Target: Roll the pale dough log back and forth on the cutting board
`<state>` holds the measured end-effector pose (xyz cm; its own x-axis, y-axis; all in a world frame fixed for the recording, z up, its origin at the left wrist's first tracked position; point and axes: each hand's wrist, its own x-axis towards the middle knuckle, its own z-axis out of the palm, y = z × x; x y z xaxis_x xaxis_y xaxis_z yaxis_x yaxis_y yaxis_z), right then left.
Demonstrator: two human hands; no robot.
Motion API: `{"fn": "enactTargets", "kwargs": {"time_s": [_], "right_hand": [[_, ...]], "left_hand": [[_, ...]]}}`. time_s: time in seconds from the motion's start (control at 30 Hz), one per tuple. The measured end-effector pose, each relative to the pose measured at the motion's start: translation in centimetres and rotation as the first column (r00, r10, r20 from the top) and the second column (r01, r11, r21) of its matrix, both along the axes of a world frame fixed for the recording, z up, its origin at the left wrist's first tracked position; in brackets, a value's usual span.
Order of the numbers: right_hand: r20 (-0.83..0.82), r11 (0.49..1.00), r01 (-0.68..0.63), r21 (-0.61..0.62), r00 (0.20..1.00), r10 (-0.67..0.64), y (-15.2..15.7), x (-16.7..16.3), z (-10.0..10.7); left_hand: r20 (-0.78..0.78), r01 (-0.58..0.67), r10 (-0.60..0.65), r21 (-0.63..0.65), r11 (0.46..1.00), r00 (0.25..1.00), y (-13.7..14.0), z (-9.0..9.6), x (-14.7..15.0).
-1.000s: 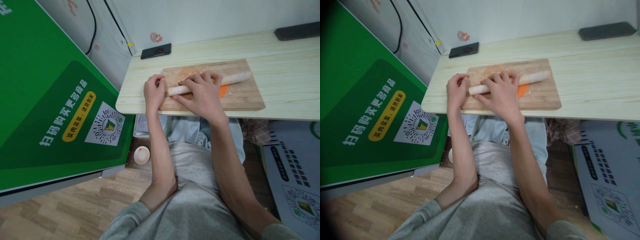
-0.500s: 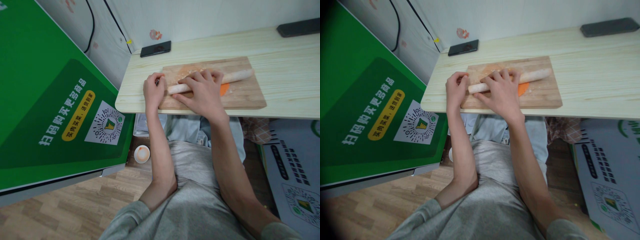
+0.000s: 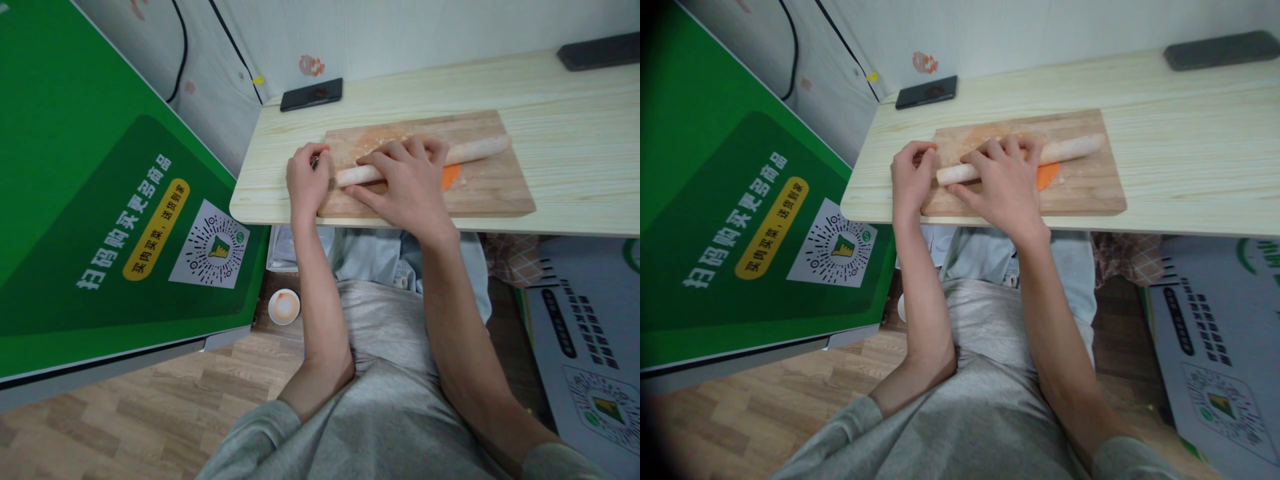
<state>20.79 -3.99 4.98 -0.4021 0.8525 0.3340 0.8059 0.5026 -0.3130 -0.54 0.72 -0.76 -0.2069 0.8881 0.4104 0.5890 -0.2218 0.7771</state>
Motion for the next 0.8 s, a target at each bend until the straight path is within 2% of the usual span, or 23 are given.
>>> {"fn": "enactTargets", "kwargs": {"time_s": [0.2, 0.8], "right_hand": [[0.002, 1.000, -0.011, -0.013, 1.000, 0.011, 0.06, 0.04, -0.10], [-0.010, 0.995, 0.008, 0.103, 1.000, -0.007, 0.37, 0.13, -0.86]], "left_hand": [[-0.005, -0.002, 0.002, -0.006, 1.000, 1.000, 0.03, 0.05, -0.01], [0.002, -0.040, 0.040, -0.014, 0.999, 0.999, -0.14, 0.18, 0.42]]}}
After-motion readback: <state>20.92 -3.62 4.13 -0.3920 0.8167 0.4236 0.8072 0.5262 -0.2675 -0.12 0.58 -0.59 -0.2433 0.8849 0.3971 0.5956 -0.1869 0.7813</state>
